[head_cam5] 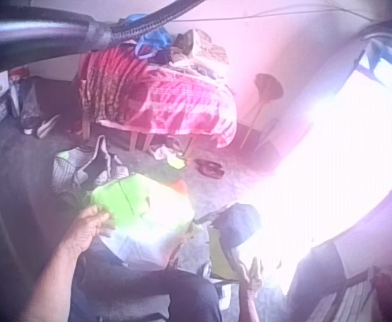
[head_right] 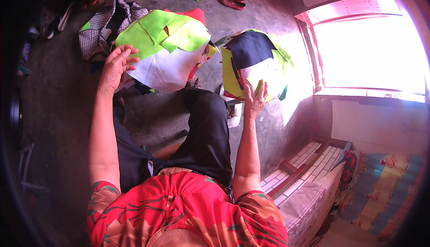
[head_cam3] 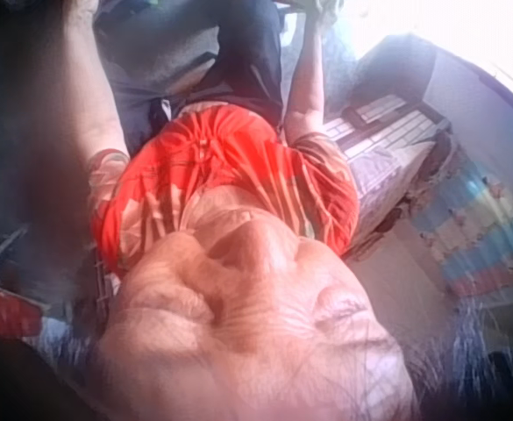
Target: The person sits on the floor and repeatedly picks up, folds, and stacks colorful fabric pieces into a growing pile. The person handles each piece individually, turning them over and arranging them by hand.
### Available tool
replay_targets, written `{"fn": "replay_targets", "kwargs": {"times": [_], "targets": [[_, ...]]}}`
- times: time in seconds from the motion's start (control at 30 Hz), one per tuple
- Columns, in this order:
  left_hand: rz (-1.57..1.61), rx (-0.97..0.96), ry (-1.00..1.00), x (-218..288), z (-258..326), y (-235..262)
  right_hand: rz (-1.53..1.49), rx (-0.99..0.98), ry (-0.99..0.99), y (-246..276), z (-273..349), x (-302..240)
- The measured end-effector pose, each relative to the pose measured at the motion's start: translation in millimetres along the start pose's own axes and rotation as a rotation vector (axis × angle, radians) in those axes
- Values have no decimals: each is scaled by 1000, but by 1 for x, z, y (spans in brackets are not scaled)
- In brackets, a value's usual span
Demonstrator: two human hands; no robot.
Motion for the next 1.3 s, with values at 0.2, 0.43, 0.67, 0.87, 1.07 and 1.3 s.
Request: {"fn": "replay_targets", "kwargs": {"times": [0.2,0.43,0.67,0.87,1.07,1.3], "targets": [[-28,-7,0,1,1,1,-37,21,-29,-3,-1,1],[-35,-16,-1,1,0,3,-32,36,-40,-2,-2,-3],[6,-12,-16,1,0,1,-78,91,-151,-6,-2,6],[-45,-18,-9,-1,-1,5,-115,113,-201,-7,-2,5],[-9,-9,-16,0,0,1,-307,159,-251,-7,-2,29],[-27,5,-10,-2,0,7,-658,227,-483,9,-7,13]]}}
Point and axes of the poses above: each hand's wrist, its own z-axis away from the middle knuckle, its own y-axis out of the back of the hand, x = y × z, the point moved 3 cm from there along -z, towards the middle knuckle, and after that the axes turned 10 degrees about y, right-handed, at the moved point
